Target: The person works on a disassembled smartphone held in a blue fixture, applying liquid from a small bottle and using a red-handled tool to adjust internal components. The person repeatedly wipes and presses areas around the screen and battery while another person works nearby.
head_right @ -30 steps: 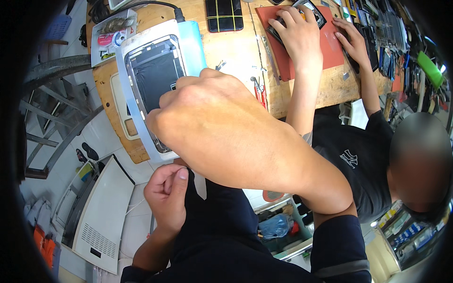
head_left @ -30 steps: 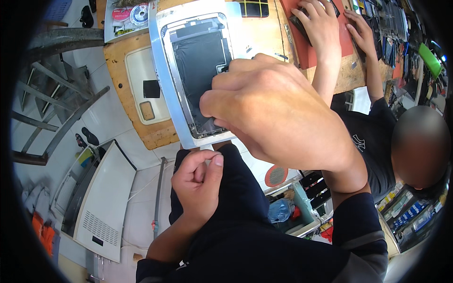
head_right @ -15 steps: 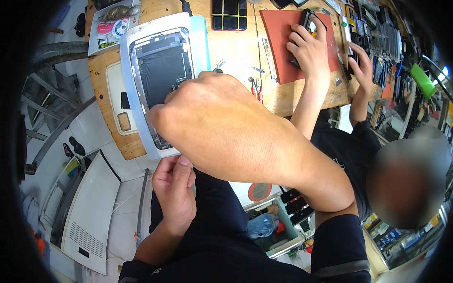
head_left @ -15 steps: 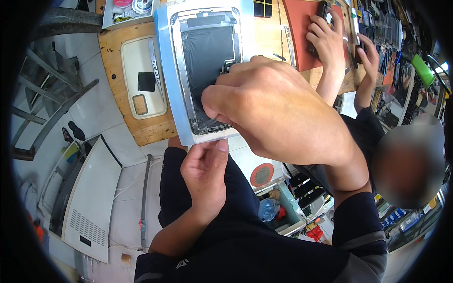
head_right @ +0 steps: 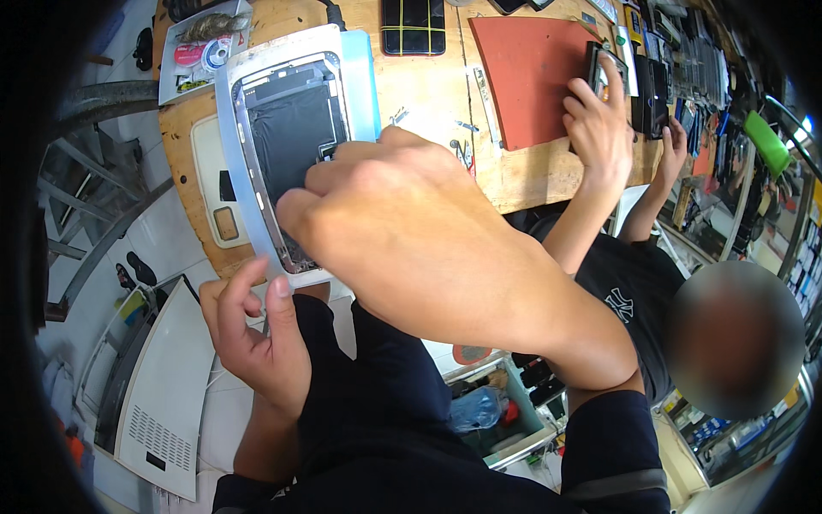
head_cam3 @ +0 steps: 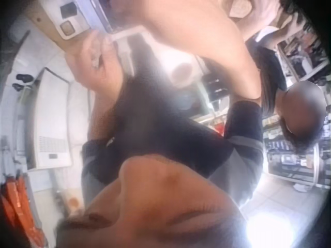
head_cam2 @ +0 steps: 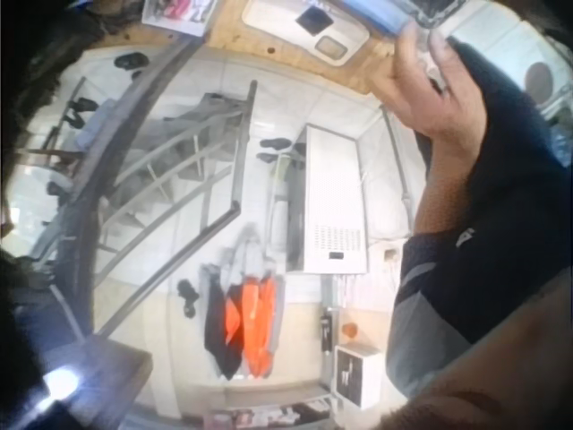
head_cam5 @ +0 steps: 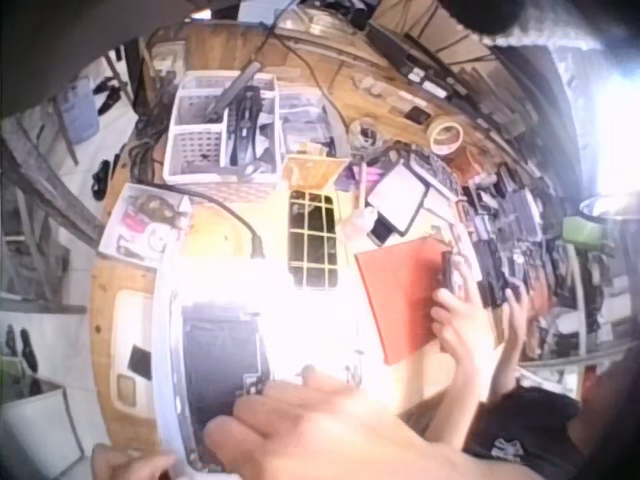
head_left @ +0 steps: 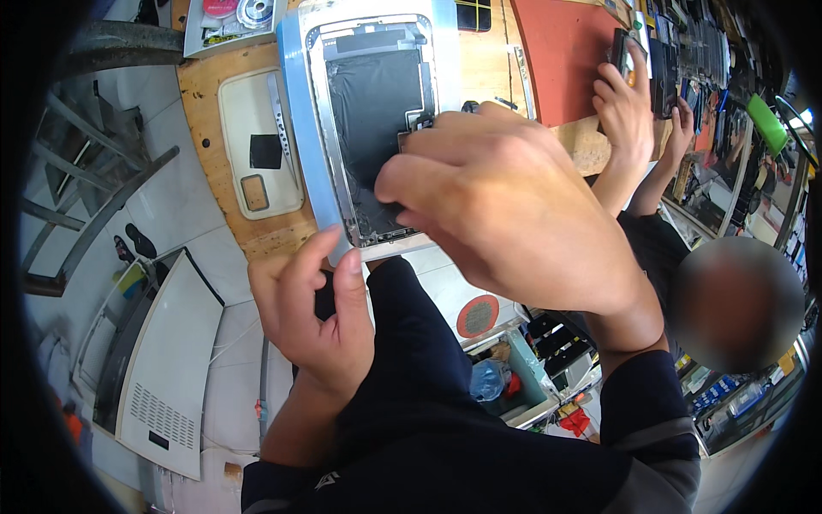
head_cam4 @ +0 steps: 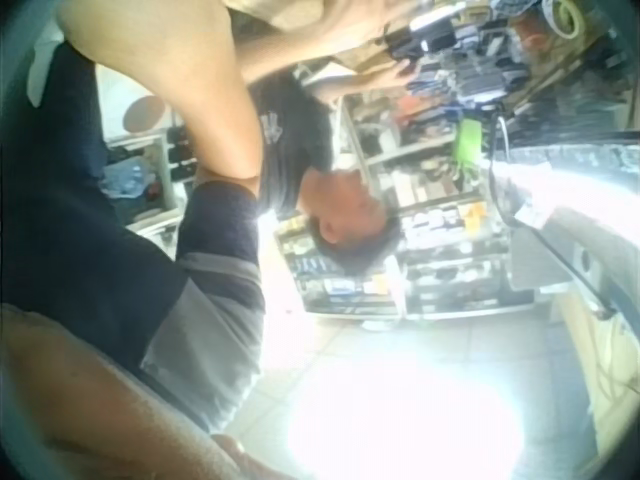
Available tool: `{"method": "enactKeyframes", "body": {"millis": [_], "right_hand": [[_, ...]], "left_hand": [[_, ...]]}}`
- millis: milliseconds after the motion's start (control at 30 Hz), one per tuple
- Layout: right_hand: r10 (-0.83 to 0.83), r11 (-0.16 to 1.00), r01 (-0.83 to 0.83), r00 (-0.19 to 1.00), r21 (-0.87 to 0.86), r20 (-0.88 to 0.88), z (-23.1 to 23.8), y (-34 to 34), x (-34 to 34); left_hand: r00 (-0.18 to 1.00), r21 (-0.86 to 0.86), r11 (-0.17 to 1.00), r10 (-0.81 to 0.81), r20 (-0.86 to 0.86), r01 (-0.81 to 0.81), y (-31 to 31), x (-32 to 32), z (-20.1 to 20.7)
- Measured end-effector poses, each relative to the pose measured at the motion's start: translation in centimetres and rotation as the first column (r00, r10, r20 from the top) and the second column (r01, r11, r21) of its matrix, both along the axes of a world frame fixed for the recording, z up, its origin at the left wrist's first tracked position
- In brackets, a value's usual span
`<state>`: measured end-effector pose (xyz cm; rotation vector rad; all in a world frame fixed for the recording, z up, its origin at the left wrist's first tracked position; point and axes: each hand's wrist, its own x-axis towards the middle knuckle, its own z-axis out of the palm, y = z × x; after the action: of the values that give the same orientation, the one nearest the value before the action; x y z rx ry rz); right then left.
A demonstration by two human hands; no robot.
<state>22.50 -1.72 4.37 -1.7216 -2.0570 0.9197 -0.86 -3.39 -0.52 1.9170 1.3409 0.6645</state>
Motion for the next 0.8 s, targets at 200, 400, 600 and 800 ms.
{"method": "enactKeyframes", "body": {"millis": [200, 400, 600, 800], "right_hand": [[-0.113, 0.988, 0.108, 0.993, -0.113, -0.039, 0.1, -1.7, -0.2], [-0.195, 0.98, 0.189, 0.972, -0.054, -0.134, -1.0, -2.9, -0.5], [-0.313, 0.925, 0.361, 0.9, 0.115, -0.304, -2.5, -2.9, -1.6], [-0.34, 0.834, 0.498, 0.803, 0.238, -0.49, -2.2, -3.4, -2.6]], "left_hand": [[0.977, -0.018, 0.977, -0.214, 0.001, 0.214, 2.8, 1.1, 0.3], [0.966, -0.07, 0.965, -0.254, -0.041, 0.251, 3.1, 1.2, 1.2], [0.967, -0.026, 0.97, -0.244, -0.066, 0.243, 4.6, 1.4, 1.4], [0.959, -0.246, 0.938, -0.194, 0.206, 0.243, 5.2, 1.8, 3.3]]}}
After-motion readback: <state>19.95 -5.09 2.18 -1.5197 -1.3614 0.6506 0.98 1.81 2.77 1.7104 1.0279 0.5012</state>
